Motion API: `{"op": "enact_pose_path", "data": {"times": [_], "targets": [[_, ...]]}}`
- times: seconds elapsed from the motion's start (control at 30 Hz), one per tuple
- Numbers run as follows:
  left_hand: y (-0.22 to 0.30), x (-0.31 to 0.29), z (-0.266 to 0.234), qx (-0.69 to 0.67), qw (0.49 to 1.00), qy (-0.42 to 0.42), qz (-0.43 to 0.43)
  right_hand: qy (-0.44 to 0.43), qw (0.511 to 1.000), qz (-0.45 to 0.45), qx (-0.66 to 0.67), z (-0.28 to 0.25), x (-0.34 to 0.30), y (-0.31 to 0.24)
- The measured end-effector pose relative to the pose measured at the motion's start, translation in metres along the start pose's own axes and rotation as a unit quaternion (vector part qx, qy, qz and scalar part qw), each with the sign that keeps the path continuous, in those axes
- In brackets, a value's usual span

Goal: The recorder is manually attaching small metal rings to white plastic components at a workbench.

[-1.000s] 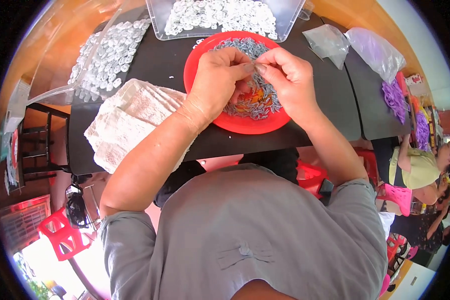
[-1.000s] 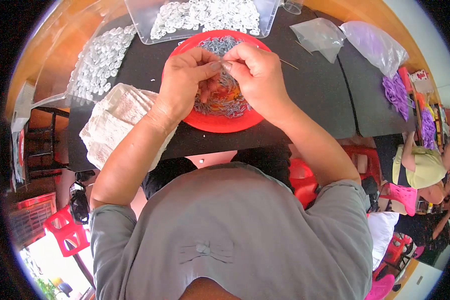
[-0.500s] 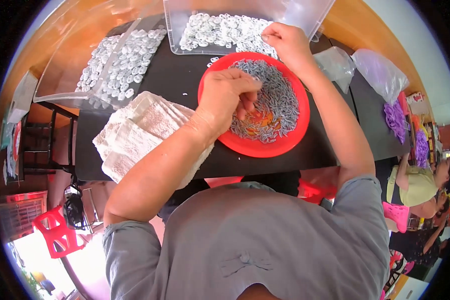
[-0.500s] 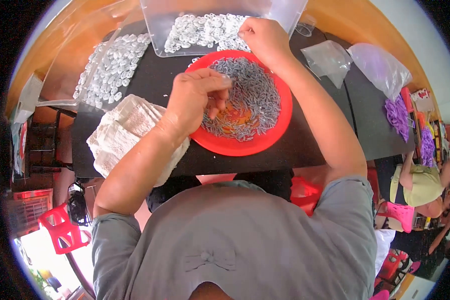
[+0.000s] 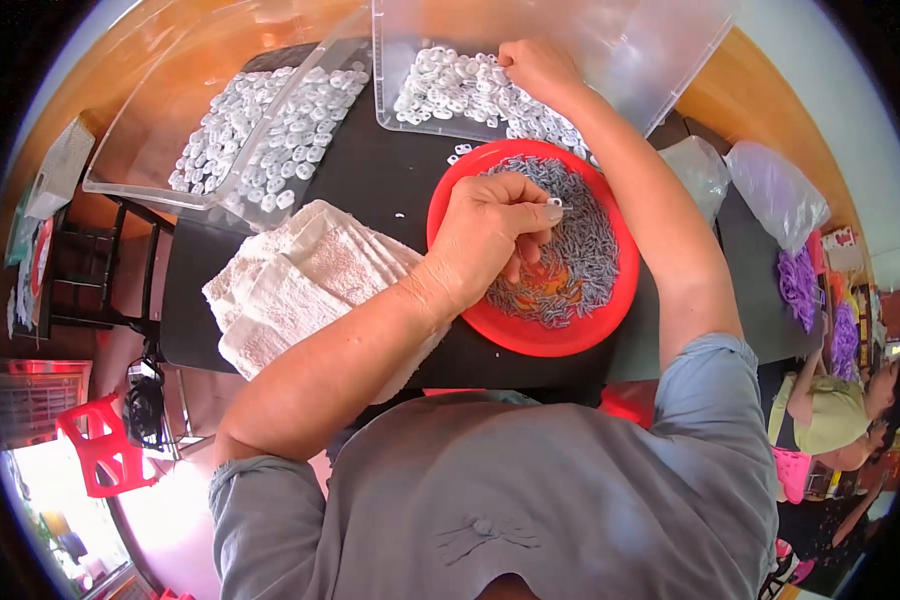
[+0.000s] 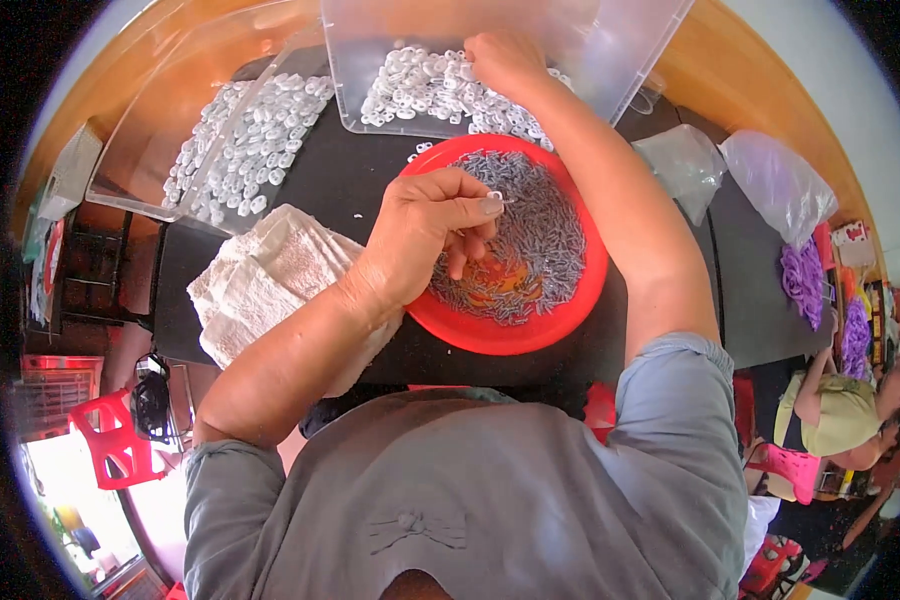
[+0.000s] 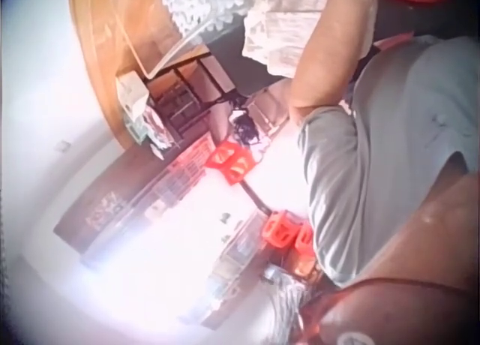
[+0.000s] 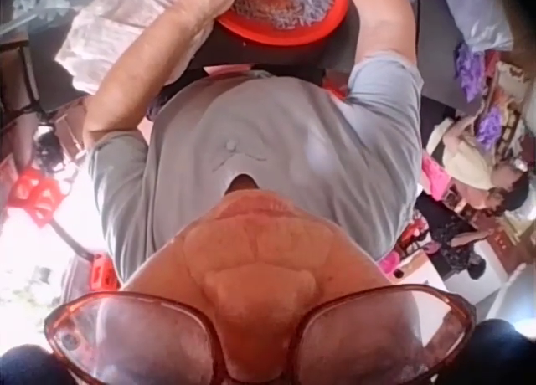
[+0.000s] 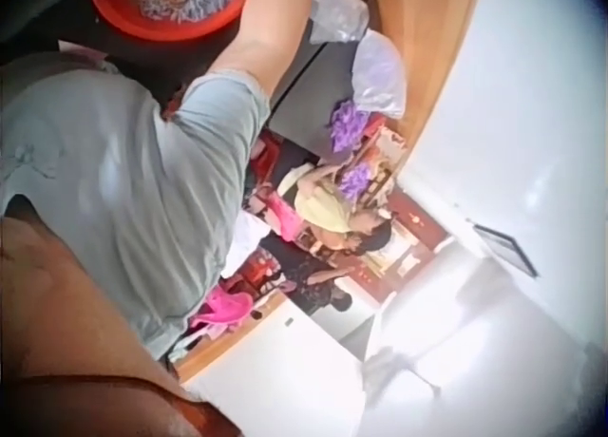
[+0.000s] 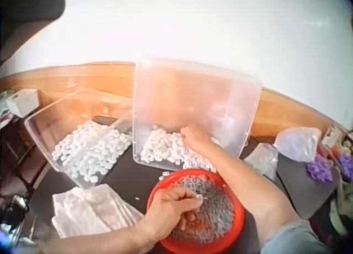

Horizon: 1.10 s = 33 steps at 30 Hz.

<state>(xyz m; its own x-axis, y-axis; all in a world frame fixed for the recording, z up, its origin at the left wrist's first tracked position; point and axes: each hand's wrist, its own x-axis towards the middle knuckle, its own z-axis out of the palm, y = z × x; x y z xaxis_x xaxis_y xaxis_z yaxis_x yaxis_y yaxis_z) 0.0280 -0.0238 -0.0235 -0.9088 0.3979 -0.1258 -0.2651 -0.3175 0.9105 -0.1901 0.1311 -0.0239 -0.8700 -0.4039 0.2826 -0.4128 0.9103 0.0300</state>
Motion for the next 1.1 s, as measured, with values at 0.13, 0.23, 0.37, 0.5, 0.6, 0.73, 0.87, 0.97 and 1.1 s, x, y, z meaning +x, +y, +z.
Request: {"op": "enact_pose_path", "data": {"times": [0.13,0.23,0.37,0.5,0.6,0.73,0.87,0.97,1.1], "targets": [[0.001,-0.001,0.0,-0.009,1.0,-0.006,-0.002,0.018,0.999,-0.004,0.04,0.003,-0.002,-0.001],[0.002,0.0,0.001,-0.004,1.0,-0.002,0.0,0.022,1.0,0.0,0.005,0.005,-0.002,0.002],[0.006,0.001,-0.006,-0.021,1.0,0.015,-0.002,0.089,0.992,0.04,0.082,-0.012,-0.018,0.004],[0.006,0.003,-0.012,-0.07,0.991,0.076,0.081,0.049,0.922,0.104,0.371,-0.053,-0.078,-0.01],[0.002,0.01,-0.018,-0.085,0.967,0.142,0.196,0.037,0.884,0.094,0.457,-0.079,-0.133,-0.058],[0.001,0.02,-0.026,-0.235,0.955,0.109,0.143,0.099,0.928,-0.023,0.358,-0.069,-0.16,-0.108],[0.011,0.017,-0.028,-0.256,0.96,0.088,0.065,0.207,0.949,-0.096,0.218,-0.053,-0.169,-0.138],[0.012,0.02,-0.03,-0.266,0.958,0.083,0.07,0.161,0.928,-0.062,0.329,-0.056,-0.172,-0.136],[0.016,0.007,-0.017,-0.262,0.96,0.071,0.07,0.084,0.821,0.044,0.563,-0.058,-0.177,-0.137]]}}
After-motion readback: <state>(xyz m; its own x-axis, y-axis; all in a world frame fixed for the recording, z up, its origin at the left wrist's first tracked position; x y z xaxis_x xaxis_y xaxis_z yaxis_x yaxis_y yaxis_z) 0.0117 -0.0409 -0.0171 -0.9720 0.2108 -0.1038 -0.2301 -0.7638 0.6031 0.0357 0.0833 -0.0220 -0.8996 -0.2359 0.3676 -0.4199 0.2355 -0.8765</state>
